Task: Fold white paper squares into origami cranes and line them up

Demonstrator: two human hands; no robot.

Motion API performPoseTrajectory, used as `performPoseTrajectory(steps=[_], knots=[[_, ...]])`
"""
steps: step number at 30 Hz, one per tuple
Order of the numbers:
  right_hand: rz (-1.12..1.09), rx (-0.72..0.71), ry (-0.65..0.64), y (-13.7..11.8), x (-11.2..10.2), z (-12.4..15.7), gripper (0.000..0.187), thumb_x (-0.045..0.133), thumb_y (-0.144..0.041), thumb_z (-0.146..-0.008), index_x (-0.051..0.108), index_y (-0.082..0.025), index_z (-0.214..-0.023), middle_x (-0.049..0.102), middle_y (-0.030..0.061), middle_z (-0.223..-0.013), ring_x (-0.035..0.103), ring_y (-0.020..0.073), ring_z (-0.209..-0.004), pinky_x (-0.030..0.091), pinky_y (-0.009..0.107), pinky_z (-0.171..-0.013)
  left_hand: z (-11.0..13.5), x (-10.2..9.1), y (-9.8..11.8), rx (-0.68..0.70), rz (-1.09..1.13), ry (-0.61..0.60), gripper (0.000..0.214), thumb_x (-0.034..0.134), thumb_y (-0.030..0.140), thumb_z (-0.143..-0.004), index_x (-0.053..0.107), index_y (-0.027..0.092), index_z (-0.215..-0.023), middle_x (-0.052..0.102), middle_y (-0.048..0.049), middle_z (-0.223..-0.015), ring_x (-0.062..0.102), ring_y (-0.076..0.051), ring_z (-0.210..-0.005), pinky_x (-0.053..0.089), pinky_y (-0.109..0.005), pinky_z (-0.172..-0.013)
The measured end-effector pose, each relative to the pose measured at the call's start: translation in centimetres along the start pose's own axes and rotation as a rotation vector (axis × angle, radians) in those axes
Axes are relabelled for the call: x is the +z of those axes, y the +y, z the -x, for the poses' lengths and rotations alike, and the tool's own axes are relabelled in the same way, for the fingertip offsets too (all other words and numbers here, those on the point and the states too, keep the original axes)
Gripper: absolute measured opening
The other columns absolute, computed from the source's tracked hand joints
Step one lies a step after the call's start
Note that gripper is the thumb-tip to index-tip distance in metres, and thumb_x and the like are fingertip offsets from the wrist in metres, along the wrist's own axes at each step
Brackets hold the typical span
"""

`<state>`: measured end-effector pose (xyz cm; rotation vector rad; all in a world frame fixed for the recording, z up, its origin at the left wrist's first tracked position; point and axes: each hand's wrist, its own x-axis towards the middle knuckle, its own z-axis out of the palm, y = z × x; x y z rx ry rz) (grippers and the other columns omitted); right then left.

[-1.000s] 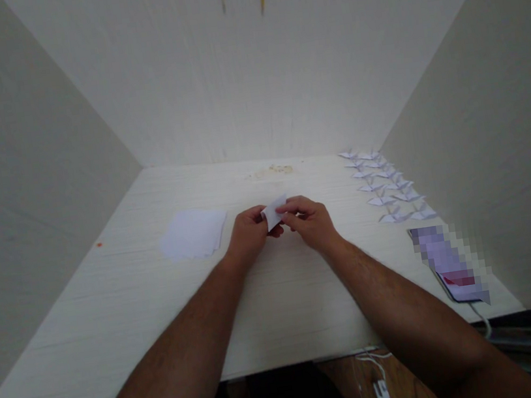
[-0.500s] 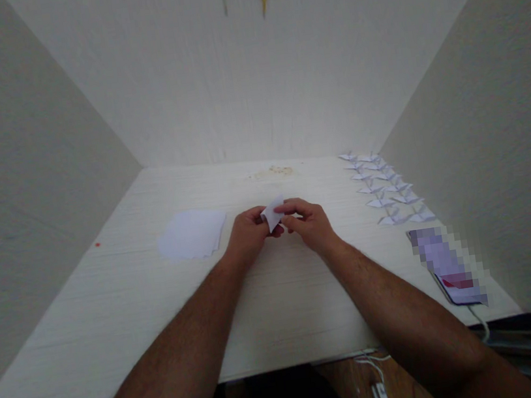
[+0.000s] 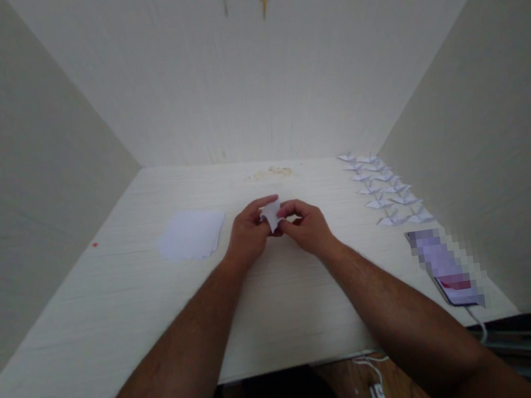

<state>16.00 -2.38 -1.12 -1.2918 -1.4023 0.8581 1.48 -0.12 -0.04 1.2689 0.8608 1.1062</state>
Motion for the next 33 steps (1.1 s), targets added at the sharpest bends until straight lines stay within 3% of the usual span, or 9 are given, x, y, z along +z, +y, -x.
performPoseTrajectory(steps=[3, 5, 11, 15, 19, 23, 33], knots=[[0.028, -0.054, 0.027, 0.4, 0.1, 0.0, 0.015, 0.062, -0.016, -0.071, 0.063, -0.021, -0.086, 0.069, 0.0009, -0.094, 0.063, 0.0105, -0.064, 0.051, 0.024, -0.057, -0.1, -0.1, -0.4, 0.004, 0.011, 0.003, 0.032, 0.07, 0.019, -0.067, 0.069, 0.013, -0.098, 0.071, -0.0045, -0.086, 0.067, -0.015, -0.07, 0.059, -0.033, -0.068], [0.066, -0.091, 0.035, 0.4, 0.2, 0.1, 0.016, 0.06, -0.014, -0.071, 0.062, -0.021, -0.085, 0.069, 0.0011, -0.096, 0.063, 0.011, -0.068, 0.052, 0.024, -0.059, -0.2, -0.1, -0.5, 0.017, -0.024, 0.025, 0.03, 0.071, 0.018, -0.066, 0.07, 0.013, -0.096, 0.072, -0.0038, -0.083, 0.067, -0.015, -0.07, 0.059, -0.033, -0.069], [0.23, -0.192, 0.077, 0.1, 0.2, 0.3, 0.014, 0.064, -0.018, -0.074, 0.06, -0.02, -0.087, 0.069, 0.0036, -0.101, 0.063, 0.013, -0.076, 0.051, 0.025, -0.061, -0.3, -0.3, -0.5, 0.056, -0.177, 0.095, 0.037, 0.067, 0.015, -0.069, 0.069, 0.014, -0.106, 0.073, -0.0045, -0.084, 0.068, -0.015, -0.071, 0.058, -0.03, -0.069], [0.278, -0.294, 0.117, 0.3, 0.2, 0.2, 0.014, 0.067, -0.019, -0.074, 0.062, -0.02, -0.087, 0.068, 0.0038, -0.097, 0.063, 0.0137, -0.076, 0.05, 0.024, -0.057, -0.3, -0.2, -0.6, 0.111, -0.238, 0.082, 0.045, 0.066, 0.018, -0.074, 0.065, 0.014, -0.118, 0.074, -0.0067, -0.091, 0.069, -0.016, -0.072, 0.058, -0.029, -0.068], [0.265, -0.385, 0.148, 0.5, 0.2, 0.1, 0.019, 0.061, -0.012, -0.075, 0.066, -0.022, -0.09, 0.069, 0.0035, -0.097, 0.064, 0.0141, -0.079, 0.051, 0.023, -0.055, -0.1, 0.1, -0.5, 0.135, -0.216, 0.07, 0.043, 0.066, 0.022, -0.077, 0.064, 0.012, -0.119, 0.075, -0.0079, -0.094, 0.069, -0.016, -0.073, 0.059, -0.029, -0.068], [0.259, -0.408, 0.169, 0.3, 0.2, 0.1, 0.022, 0.058, -0.009, -0.076, 0.068, -0.022, -0.09, 0.07, 0.0029, -0.094, 0.065, 0.0134, -0.078, 0.053, 0.024, -0.058, 0.1, 0.1, -0.6, 0.161, -0.236, 0.06, 0.04, 0.064, 0.021, -0.079, 0.064, 0.014, -0.118, 0.075, -0.0057, -0.089, 0.068, -0.014, -0.069, 0.058, -0.027, -0.067], [0.311, -0.455, 0.181, 0.4, 0.1, 0.3, 0.016, 0.062, -0.011, -0.079, 0.07, -0.022, -0.089, 0.07, 0.0043, -0.098, 0.065, 0.0137, -0.08, 0.054, 0.025, -0.062, 0.0, -0.3, -1.4, 0.225, -0.428, 0.071, 0.04, 0.061, 0.021, -0.08, 0.066, 0.018, -0.12, 0.075, -0.0066, -0.103, 0.07, -0.016, -0.08, 0.058, -0.031, -0.076]])
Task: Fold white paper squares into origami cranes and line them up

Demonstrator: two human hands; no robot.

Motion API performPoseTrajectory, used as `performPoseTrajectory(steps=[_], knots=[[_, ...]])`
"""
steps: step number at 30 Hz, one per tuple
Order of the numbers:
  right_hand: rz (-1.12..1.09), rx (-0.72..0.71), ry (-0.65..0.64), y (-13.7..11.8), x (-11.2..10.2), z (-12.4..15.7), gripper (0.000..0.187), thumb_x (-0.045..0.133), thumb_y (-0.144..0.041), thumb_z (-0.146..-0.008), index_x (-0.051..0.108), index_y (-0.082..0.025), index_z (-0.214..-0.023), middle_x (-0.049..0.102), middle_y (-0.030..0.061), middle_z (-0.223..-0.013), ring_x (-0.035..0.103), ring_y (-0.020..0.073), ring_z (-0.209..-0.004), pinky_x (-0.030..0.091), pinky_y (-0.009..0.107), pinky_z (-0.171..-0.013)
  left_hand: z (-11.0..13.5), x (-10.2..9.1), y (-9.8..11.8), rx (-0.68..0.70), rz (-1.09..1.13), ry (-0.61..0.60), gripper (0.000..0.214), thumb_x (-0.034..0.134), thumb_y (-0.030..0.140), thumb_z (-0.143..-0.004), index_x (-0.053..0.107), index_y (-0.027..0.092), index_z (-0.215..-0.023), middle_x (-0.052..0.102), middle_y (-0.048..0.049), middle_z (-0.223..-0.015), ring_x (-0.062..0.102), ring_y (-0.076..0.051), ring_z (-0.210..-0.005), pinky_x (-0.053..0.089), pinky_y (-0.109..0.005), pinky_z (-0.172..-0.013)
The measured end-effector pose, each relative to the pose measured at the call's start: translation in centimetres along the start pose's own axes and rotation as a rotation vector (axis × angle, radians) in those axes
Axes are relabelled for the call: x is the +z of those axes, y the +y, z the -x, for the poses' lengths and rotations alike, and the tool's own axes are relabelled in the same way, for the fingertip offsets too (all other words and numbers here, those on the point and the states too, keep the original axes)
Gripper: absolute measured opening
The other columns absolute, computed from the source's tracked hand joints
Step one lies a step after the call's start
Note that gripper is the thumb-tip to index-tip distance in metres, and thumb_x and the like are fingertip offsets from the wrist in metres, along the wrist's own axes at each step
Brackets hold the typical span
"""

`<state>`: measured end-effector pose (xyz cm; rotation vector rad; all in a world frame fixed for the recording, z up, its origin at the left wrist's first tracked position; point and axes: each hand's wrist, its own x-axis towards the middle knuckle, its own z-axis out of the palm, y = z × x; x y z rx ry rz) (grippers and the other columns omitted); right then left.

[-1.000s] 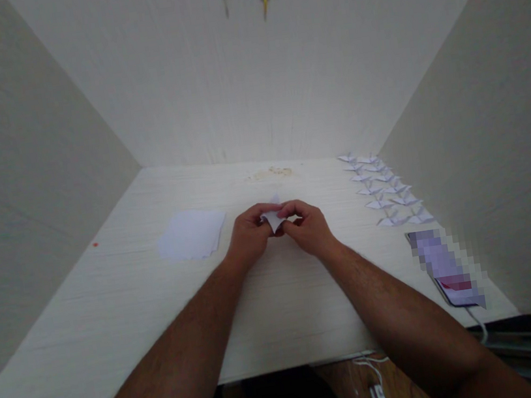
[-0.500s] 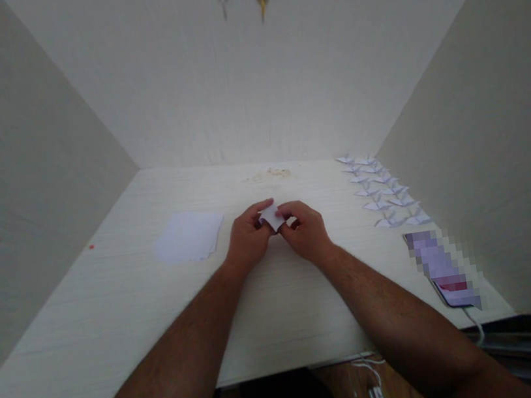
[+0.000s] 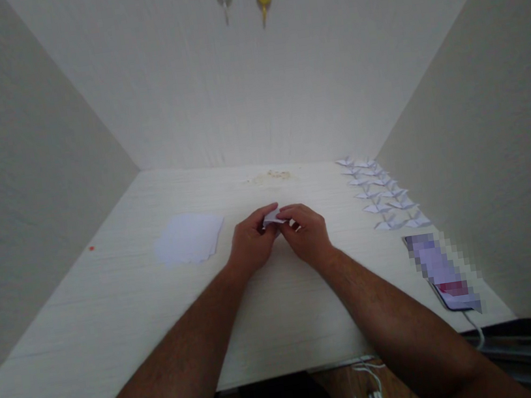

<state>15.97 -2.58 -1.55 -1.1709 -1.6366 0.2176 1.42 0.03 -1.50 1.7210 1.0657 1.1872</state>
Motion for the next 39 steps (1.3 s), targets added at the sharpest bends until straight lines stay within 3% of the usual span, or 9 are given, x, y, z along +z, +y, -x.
performPoseTrajectory(steps=[8, 15, 31, 35, 39], knots=[[0.033, 0.005, 0.032, 0.11, 0.23, -0.03, 0.016, 0.062, -0.009, -0.079, 0.07, -0.022, -0.085, 0.067, 0.0045, -0.096, 0.064, 0.0137, -0.081, 0.054, 0.025, -0.065, 0.25, 0.02, 0.48, 0.016, -0.08, 0.025, 0.04, 0.062, 0.023, -0.08, 0.068, 0.019, -0.12, 0.076, -0.005, -0.098, 0.069, -0.015, -0.07, 0.058, -0.03, -0.07], [0.054, 0.001, 0.014, 0.0, 0.18, 0.05, 0.024, 0.059, -0.003, -0.074, 0.069, -0.021, -0.086, 0.065, 0.0024, -0.085, 0.06, 0.0124, -0.071, 0.052, 0.024, -0.062, 0.26, 0.01, 0.16, 0.029, -0.122, 0.081, 0.036, 0.06, 0.023, -0.082, 0.07, 0.021, -0.116, 0.074, -0.0049, -0.109, 0.071, -0.021, -0.096, 0.056, -0.038, -0.09], [0.078, 0.003, -0.001, -0.06, 0.29, 0.23, 0.024, 0.058, -0.004, -0.074, 0.07, -0.021, -0.086, 0.067, 0.0036, -0.088, 0.063, 0.0136, -0.076, 0.054, 0.025, -0.065, 0.44, 0.05, 0.71, 0.013, -0.173, 0.075, 0.042, 0.05, 0.013, -0.083, 0.069, 0.019, -0.119, 0.072, -0.0054, -0.114, 0.068, -0.021, -0.107, 0.051, -0.04, -0.1], [0.084, 0.029, -0.021, -0.1, 0.33, 0.24, 0.023, 0.059, -0.006, -0.074, 0.07, -0.022, -0.087, 0.067, 0.0035, -0.089, 0.063, 0.0136, -0.075, 0.054, 0.026, -0.065, 0.4, 0.12, 0.5, 0.005, -0.137, 0.079, 0.039, 0.053, 0.016, -0.082, 0.068, 0.02, -0.118, 0.074, -0.0054, -0.11, 0.07, -0.021, -0.1, 0.055, -0.038, -0.093], [0.065, 0.043, -0.011, -0.13, 0.4, 0.18, 0.025, 0.059, -0.006, -0.073, 0.071, -0.022, -0.087, 0.067, 0.0029, -0.088, 0.062, 0.013, -0.073, 0.053, 0.025, -0.064, 0.33, 0.26, 0.61, -0.018, -0.01, 0.086, 0.038, 0.06, 0.024, -0.082, 0.06, 0.021, -0.121, 0.076, -0.0044, -0.098, 0.071, -0.017, -0.08, 0.056, -0.028, -0.071]])
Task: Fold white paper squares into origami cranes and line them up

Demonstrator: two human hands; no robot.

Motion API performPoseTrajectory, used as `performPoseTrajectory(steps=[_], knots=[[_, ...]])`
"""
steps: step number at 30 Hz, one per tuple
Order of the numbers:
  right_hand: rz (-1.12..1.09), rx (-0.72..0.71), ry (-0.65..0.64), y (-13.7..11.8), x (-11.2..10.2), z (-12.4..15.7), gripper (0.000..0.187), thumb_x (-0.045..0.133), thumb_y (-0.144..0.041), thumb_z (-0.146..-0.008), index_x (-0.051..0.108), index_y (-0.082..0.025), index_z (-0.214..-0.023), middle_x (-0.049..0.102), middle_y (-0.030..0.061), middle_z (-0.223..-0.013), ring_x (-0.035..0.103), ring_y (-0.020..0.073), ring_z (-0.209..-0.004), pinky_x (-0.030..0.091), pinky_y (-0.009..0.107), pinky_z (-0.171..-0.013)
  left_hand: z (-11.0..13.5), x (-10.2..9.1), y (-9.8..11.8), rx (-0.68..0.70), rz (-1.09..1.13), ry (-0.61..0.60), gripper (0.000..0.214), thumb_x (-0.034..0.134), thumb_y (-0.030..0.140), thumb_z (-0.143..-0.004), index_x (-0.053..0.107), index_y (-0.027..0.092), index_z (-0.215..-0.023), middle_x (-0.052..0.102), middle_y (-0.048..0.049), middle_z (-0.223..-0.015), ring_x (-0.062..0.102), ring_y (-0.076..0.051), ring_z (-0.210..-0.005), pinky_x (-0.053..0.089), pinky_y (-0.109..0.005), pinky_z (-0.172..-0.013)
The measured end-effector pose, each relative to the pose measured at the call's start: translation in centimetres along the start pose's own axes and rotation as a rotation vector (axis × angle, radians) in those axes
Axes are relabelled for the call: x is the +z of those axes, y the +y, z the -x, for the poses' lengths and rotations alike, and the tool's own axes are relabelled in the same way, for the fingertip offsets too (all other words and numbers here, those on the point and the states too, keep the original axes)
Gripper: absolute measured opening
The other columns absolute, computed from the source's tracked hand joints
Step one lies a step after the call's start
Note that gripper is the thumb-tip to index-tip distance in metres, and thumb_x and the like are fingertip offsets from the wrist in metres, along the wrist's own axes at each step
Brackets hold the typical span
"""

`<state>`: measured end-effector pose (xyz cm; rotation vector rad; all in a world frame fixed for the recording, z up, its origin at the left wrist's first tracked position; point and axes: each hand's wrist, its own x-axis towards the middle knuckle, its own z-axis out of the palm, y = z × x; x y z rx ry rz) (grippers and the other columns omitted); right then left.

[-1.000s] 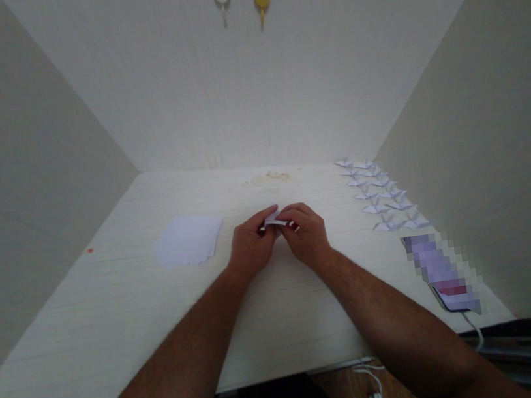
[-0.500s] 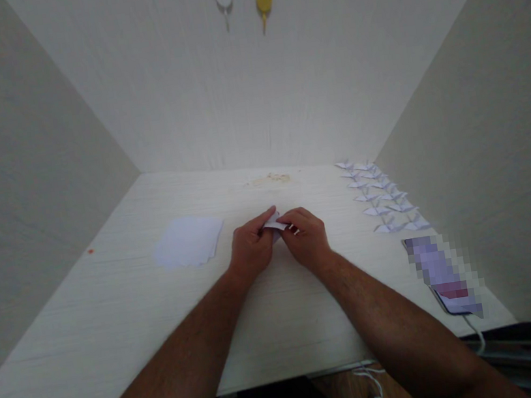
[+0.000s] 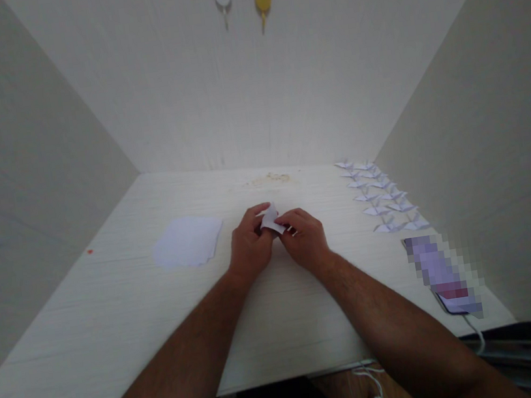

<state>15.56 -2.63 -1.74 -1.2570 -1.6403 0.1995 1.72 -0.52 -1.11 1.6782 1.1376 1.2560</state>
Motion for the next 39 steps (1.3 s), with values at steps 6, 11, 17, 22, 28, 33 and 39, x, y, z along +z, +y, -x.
performPoseTrajectory(steps=[6, 11, 17, 22, 28, 33, 39], knots=[[-0.081, -0.006, -0.002, -0.27, -0.21, -0.12, 0.023, 0.058, -0.008, -0.076, 0.07, -0.022, -0.089, 0.065, 0.0022, -0.089, 0.061, 0.0115, -0.072, 0.052, 0.023, -0.06, -0.01, -0.21, 0.26, -0.002, -0.004, 0.038, 0.021, 0.061, 0.023, -0.08, 0.056, 0.022, -0.099, 0.071, 0.0027, -0.078, 0.061, -0.011, -0.061, 0.045, -0.02, -0.056], [-0.025, 0.018, 0.025, -0.37, -0.52, -0.26, 0.023, 0.055, -0.008, -0.076, 0.069, -0.022, -0.088, 0.067, 0.0027, -0.087, 0.062, 0.0126, -0.071, 0.053, 0.025, -0.064, -0.25, -0.66, 0.45, 0.037, -0.06, 0.078, 0.011, 0.061, 0.016, -0.072, 0.063, 0.02, -0.082, 0.067, 0.0033, -0.073, 0.061, -0.012, -0.066, 0.048, -0.023, -0.063], [-0.22, 0.13, -0.015, 0.0, -0.09, -0.36, 0.017, 0.06, -0.016, -0.077, 0.069, -0.023, -0.09, 0.068, -0.0011, -0.076, 0.061, 0.0124, -0.065, 0.053, 0.027, -0.064, -0.6, -0.85, 0.55, -0.001, 0.027, 0.077, 0.01, 0.065, 0.017, -0.069, 0.068, 0.02, -0.079, 0.067, 0.0026, -0.071, 0.06, -0.012, -0.064, 0.048, -0.023, -0.061], [-0.375, 0.207, -0.017, 0.24, 0.11, -0.56, 0.012, 0.066, -0.016, -0.071, 0.069, -0.022, -0.082, 0.067, -0.0002, -0.081, 0.064, 0.0133, -0.07, 0.055, 0.026, -0.062, -0.69, -0.67, 0.02, -0.038, 0.155, 0.019, 0.013, 0.072, 0.023, -0.065, 0.067, 0.018, -0.076, 0.068, -0.0001, -0.071, 0.062, -0.014, -0.064, 0.051, -0.027, -0.062], [-0.352, 0.18, 0.035, 0.37, -0.2, -0.64, 0.011, 0.068, -0.016, -0.07, 0.069, -0.022, -0.079, 0.067, 0.0006, -0.084, 0.064, 0.0142, -0.075, 0.055, 0.026, -0.062, -0.66, -0.72, 0.5, -0.098, 0.26, -0.036, 0.014, 0.072, 0.02, -0.063, 0.064, 0.018, -0.074, 0.069, -0.0001, -0.07, 0.064, -0.014, -0.065, 0.052, -0.028, -0.065], [-0.368, 0.24, 0.016, 0.15, -0.41, -0.67, 0.011, 0.069, -0.019, -0.069, 0.069, -0.022, -0.079, 0.069, 0.0006, -0.081, 0.064, 0.0132, -0.067, 0.054, 0.026, -0.06, -0.8, -0.87, 0.52, -0.118, 0.225, -0.011, 0.014, 0.07, 0.017, -0.063, 0.066, 0.018, -0.076, 0.07, -0.0009, -0.072, 0.065, -0.014, -0.066, 0.053, -0.028, -0.065], [-0.259, 0.288, 0.026, -0.47, -0.37, -0.56, 0.011, 0.065, -0.02, -0.069, 0.068, -0.021, -0.08, 0.07, -0.0012, -0.07, 0.061, 0.0123, -0.057, 0.051, 0.026, -0.056, -0.64, -0.5, 0.2, -0.079, 0.108, 0.072, 0.013, 0.067, 0.017, -0.063, 0.066, 0.018, -0.076, 0.067, 0.0015, -0.066, 0.06, -0.013, -0.06, 0.048, -0.025, -0.058]])
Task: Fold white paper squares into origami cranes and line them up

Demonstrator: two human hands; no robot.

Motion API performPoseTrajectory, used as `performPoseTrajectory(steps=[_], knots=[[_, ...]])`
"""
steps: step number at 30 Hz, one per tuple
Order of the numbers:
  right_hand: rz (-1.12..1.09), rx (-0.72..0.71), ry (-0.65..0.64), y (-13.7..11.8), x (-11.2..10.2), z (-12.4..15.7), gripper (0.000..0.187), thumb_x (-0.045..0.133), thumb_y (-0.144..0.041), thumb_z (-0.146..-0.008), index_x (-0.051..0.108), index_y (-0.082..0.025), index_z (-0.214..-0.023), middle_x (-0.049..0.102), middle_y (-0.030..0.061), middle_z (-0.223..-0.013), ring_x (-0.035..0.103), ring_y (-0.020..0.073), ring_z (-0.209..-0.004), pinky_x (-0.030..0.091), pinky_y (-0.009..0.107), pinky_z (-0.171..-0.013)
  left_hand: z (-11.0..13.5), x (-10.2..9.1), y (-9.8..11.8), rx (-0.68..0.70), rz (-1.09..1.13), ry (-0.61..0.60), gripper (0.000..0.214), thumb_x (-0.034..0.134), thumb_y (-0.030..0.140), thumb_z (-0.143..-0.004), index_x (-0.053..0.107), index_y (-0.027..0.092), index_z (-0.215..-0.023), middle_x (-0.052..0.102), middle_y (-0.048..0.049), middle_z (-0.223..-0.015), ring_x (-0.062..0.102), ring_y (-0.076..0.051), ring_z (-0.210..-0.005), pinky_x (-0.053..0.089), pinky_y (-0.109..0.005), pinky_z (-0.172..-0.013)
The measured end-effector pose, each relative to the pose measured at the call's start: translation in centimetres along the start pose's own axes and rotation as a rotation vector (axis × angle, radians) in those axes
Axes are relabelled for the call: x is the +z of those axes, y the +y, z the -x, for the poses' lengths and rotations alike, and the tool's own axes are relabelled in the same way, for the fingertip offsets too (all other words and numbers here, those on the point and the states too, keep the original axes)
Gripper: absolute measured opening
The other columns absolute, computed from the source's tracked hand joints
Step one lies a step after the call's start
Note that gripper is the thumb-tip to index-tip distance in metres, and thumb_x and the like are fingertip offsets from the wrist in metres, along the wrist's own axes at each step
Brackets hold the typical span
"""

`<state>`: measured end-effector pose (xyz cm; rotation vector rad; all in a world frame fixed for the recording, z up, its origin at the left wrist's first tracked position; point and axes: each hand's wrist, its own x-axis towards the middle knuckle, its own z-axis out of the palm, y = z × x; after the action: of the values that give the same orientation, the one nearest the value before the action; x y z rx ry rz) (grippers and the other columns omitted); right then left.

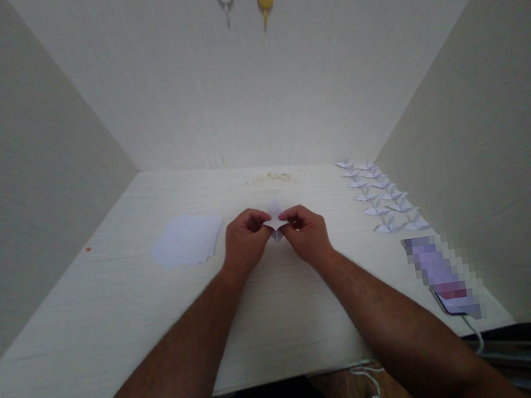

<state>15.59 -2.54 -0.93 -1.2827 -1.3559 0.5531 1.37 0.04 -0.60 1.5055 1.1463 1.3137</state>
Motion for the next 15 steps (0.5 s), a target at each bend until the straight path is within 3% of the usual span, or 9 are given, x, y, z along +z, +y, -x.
performPoseTrajectory(steps=[4, 15], knots=[[0.025, 0.015, 0.032, -0.14, 0.33, 0.21, 0.008, 0.064, -0.022, -0.072, 0.067, -0.021, -0.079, 0.069, -0.0012, -0.066, 0.061, 0.0128, -0.056, 0.05, 0.026, -0.056, 0.33, 0.41, 0.44, 0.017, -0.058, 0.062, 0.012, 0.064, 0.016, -0.066, 0.067, 0.019, -0.077, 0.065, 0.003, -0.063, 0.057, -0.011, -0.057, 0.046, -0.023, -0.054], [-0.022, 0.067, 0.049, -0.31, 0.65, 0.44, 0.011, 0.066, -0.03, -0.077, 0.066, -0.019, -0.077, 0.066, -0.0009, -0.065, 0.059, 0.0121, -0.056, 0.047, 0.024, -0.054, 0.68, 0.93, 0.7, 0.01, -0.096, 0.092, 0.006, 0.066, 0.024, -0.073, 0.064, 0.019, -0.071, 0.064, 0.0019, -0.064, 0.058, -0.012, -0.059, 0.046, -0.024, -0.056]])
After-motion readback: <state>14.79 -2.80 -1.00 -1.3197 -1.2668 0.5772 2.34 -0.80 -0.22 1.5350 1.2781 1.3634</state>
